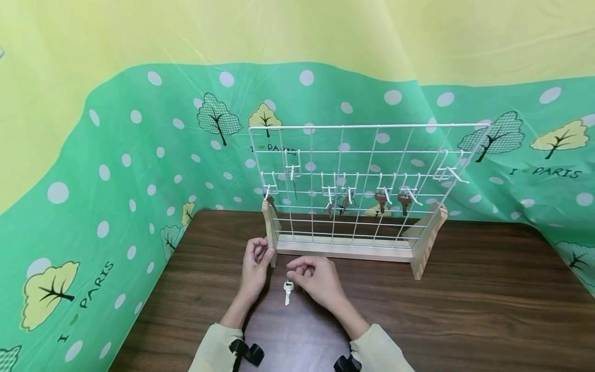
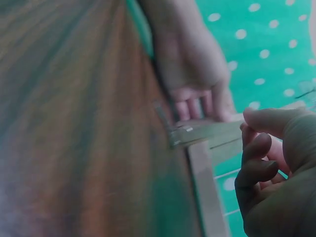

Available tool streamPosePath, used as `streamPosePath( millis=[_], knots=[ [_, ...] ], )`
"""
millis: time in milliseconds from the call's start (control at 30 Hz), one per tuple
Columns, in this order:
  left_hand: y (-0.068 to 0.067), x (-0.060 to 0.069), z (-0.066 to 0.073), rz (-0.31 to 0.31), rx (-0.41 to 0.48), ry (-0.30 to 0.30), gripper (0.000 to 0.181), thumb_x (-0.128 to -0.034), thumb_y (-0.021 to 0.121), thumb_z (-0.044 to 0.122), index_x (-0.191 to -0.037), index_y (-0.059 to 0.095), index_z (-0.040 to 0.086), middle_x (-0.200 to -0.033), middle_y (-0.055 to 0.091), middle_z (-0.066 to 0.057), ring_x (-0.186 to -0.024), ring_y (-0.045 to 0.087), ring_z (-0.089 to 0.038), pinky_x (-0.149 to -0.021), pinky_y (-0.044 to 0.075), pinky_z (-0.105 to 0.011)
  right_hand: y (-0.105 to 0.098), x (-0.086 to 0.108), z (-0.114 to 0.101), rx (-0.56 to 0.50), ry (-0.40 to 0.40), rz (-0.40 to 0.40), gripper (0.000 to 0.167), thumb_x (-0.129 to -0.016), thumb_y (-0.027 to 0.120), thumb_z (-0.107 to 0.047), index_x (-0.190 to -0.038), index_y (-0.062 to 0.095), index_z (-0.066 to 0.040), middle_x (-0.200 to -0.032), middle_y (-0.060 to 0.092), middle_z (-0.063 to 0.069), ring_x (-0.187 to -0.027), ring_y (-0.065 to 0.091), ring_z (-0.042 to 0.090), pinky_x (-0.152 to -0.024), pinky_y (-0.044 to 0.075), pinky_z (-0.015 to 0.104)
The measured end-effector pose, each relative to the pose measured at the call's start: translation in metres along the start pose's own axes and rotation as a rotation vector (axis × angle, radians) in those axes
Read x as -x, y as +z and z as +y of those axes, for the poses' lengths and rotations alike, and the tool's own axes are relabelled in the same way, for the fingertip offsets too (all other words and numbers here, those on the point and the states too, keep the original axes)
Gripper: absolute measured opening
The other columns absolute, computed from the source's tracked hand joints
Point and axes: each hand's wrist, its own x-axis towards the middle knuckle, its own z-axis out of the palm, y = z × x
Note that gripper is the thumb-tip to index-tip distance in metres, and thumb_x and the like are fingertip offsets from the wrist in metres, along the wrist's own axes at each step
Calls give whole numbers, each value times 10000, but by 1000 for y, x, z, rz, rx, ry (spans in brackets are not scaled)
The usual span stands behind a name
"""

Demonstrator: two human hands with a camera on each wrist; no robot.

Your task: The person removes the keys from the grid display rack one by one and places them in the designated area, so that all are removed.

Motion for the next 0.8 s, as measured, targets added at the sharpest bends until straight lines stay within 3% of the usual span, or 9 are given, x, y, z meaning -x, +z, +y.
streamPosePath(
  millis=[267, 800],
  knots=[
    [0, 0, -2, 9, -3, 1, 250, -1085, 581, -99, -1279, 434, -157, -1461, 610, -371, -1422, 562, -431, -1092, 497, -184, -20, 5, -36, -105, -27, 9, 131, -900, 890, -19, -1017, 862, -70, -796, 698, -39, -666, 562, 54, -593, 444, 160],
    [0, 0, 1, 11, -5, -16, 225, -1083, 557, -123, -1270, 437, -158, -1487, 592, -381, -1364, 605, -295, -1059, 524, -184, -74, 13, -73, -167, -192, 241, 152, -886, 884, 41, -995, 854, -60, -807, 683, 31, -657, 548, 83, -576, 447, 161]
  ],
)
